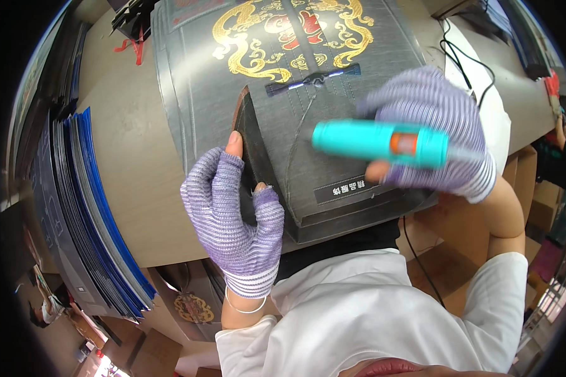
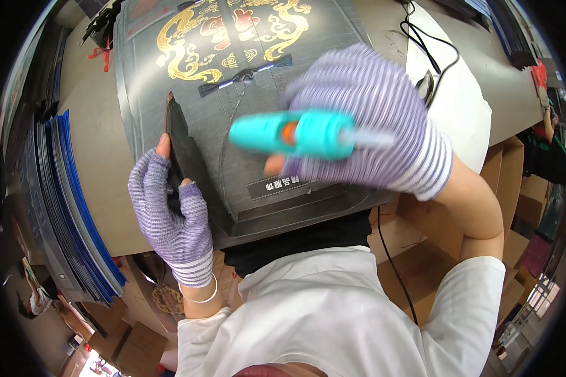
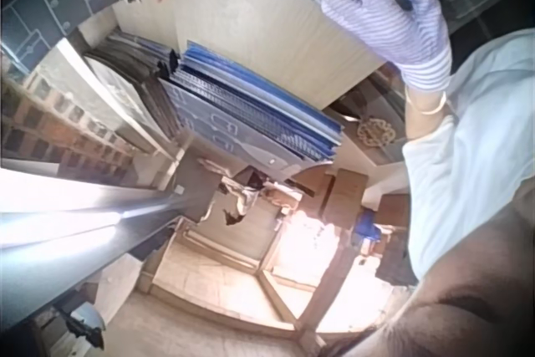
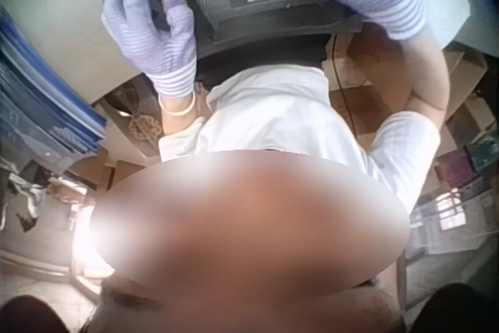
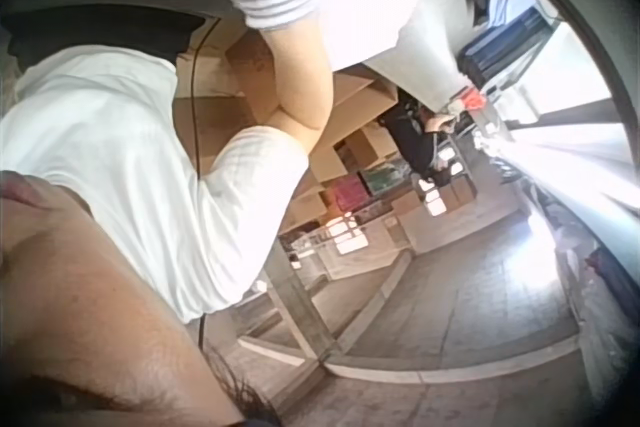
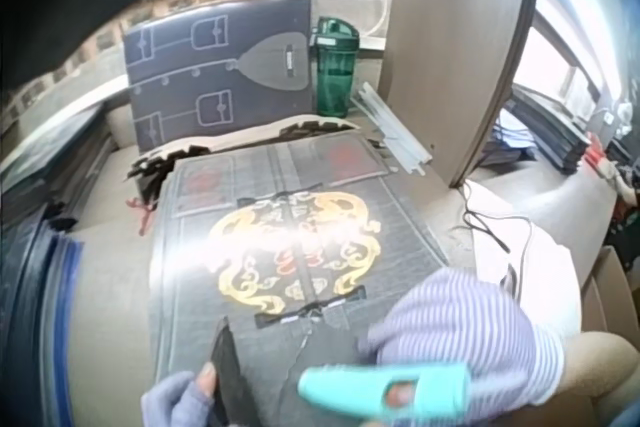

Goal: The person uses a hot glue gun to apply adhesive to the edges of a flat, dark gray cardboard box with a gold design. They then press a thin cardboard strip onto the glued edge to reinforce the corner. The person repeats this process on different edges of the box, handling the glue gun and cardboard pieces with gloved hands.

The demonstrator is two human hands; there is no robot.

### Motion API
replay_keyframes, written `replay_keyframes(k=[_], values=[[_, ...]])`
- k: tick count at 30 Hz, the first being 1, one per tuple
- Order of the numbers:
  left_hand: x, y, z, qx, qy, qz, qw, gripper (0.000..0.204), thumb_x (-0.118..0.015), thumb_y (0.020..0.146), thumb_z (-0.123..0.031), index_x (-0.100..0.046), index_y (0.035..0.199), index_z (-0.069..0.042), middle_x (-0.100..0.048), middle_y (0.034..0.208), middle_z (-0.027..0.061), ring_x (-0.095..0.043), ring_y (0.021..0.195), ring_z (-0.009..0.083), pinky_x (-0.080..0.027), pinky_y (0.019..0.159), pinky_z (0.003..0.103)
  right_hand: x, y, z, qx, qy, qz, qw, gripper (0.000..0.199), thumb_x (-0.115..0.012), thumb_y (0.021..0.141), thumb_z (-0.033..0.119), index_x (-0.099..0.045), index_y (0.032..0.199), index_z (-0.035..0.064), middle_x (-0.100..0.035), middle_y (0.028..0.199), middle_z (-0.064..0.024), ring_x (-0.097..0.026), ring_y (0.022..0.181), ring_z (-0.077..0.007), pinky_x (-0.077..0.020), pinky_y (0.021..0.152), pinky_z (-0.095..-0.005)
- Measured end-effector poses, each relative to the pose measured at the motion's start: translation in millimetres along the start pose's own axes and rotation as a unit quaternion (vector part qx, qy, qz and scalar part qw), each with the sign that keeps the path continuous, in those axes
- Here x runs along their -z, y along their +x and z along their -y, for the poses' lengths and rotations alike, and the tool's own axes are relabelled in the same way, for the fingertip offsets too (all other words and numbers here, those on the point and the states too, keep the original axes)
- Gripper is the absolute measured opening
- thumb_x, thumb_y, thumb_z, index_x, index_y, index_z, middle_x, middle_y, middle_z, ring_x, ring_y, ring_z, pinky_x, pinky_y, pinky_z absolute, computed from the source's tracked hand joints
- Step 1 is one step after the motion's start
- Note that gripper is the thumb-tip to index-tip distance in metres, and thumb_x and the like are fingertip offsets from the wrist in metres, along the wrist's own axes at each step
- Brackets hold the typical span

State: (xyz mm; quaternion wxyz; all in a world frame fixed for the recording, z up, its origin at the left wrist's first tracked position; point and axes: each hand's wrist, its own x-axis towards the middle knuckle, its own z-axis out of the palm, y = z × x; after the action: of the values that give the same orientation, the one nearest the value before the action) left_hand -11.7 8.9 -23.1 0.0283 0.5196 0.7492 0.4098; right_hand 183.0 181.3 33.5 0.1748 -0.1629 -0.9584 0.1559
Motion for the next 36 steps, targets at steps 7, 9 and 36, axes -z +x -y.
replay_keyframes(k=[7, 9, 36], values=[[2.8, -0.2, -3.9, 0.024, 0.002, 0.010, 1.000, 0.053, -0.067, 0.076, -0.010, -0.061, 0.128, -0.004, -0.054, 0.111, 0.0144, -0.054, 0.097, 0.0268, -0.047, 0.086, 0.037, -3.9, 3.8, -1.3, 0.005, -0.088, -0.002, 0.996, 0.048, -0.084, 0.061, 0.053, -0.061, 0.070, 0.0109, -0.054, 0.068, -0.0064, -0.054, 0.065, -0.0273, -0.0431, 0.062, -0.0373], [2.7, 0.5, -3.4, 0.025, 0.000, 0.011, 1.000, 0.054, -0.067, 0.075, -0.009, -0.061, 0.128, -0.004, -0.054, 0.110, 0.0140, -0.054, 0.097, 0.0265, -0.047, 0.086, 0.037, 1.9, 2.4, -2.3, -0.037, -0.126, -0.034, 0.991, 0.046, -0.082, 0.065, 0.050, -0.061, 0.069, 0.0107, -0.051, 0.065, -0.0064, -0.051, 0.062, -0.0274, -0.0420, 0.060, -0.0379], [2.6, -0.7, -2.5, 0.034, -0.006, 0.020, 0.999, 0.060, -0.071, 0.067, -0.003, -0.062, 0.126, -0.004, -0.053, 0.106, 0.0119, -0.054, 0.097, 0.0258, -0.047, 0.087, 0.035, 5.9, -1.1, -11.5, -0.067, -0.109, -0.032, 0.991, 0.044, -0.084, 0.066, 0.048, -0.063, 0.072, 0.0093, -0.055, 0.064, -0.0064, -0.055, 0.061, -0.0251, -0.0442, 0.059, -0.0349]])
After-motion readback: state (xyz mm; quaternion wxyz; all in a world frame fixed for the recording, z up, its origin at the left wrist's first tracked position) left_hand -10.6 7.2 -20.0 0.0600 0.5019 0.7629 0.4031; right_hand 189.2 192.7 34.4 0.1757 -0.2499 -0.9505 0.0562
